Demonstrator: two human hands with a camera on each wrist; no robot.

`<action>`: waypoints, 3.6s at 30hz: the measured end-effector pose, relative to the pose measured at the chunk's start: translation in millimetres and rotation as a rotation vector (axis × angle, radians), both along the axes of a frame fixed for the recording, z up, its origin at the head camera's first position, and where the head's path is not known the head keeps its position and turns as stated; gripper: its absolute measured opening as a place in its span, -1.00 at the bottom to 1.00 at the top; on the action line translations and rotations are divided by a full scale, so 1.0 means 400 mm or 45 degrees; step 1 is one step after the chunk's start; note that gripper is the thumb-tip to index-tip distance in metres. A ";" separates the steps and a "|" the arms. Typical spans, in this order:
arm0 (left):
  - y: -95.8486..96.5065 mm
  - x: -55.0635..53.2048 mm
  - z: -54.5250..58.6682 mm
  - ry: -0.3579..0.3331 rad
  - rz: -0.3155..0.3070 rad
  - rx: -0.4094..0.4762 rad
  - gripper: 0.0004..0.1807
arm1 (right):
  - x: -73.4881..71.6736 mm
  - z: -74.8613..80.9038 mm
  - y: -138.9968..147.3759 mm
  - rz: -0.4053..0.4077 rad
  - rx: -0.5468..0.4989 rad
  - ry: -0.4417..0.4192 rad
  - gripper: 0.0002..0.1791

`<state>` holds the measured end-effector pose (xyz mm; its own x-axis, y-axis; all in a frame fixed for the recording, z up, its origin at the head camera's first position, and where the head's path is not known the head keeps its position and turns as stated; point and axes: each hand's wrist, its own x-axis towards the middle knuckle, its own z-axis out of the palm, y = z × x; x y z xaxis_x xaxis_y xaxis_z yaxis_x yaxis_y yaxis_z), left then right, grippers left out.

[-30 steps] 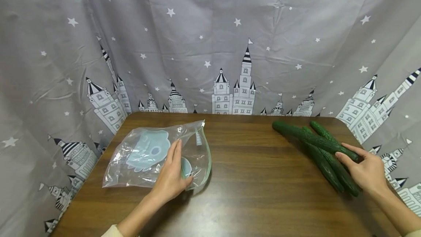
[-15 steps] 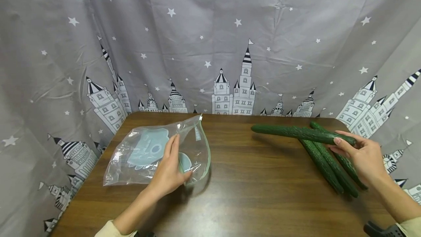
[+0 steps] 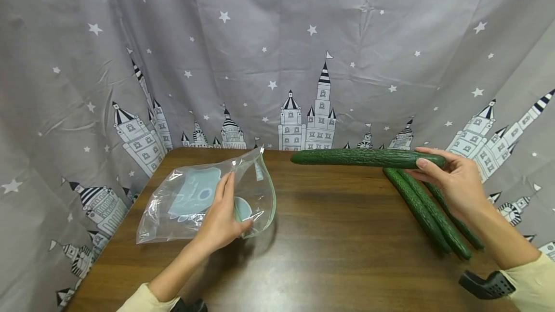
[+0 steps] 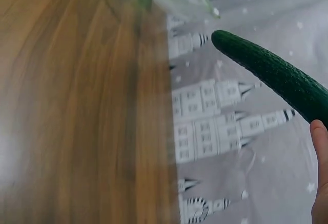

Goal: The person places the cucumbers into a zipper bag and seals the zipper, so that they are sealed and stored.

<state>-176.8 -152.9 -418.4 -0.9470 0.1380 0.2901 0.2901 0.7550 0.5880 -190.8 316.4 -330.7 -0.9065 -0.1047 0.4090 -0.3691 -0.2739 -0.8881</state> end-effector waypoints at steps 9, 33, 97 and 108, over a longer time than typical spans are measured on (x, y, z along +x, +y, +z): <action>0.003 -0.004 0.006 -0.002 0.009 0.005 0.41 | -0.031 -0.005 -0.120 0.021 0.235 0.095 -0.65; 0.018 -0.009 0.020 0.057 0.005 0.024 0.37 | -0.085 -0.071 -0.301 -0.145 0.611 0.095 -0.64; 0.045 -0.011 0.020 0.028 -0.300 0.036 0.40 | -0.137 -0.235 -0.614 -0.144 0.582 0.059 -0.65; 0.046 -0.007 0.006 0.037 -0.324 0.037 0.39 | -0.189 -0.245 -0.632 -0.274 0.975 0.365 -0.66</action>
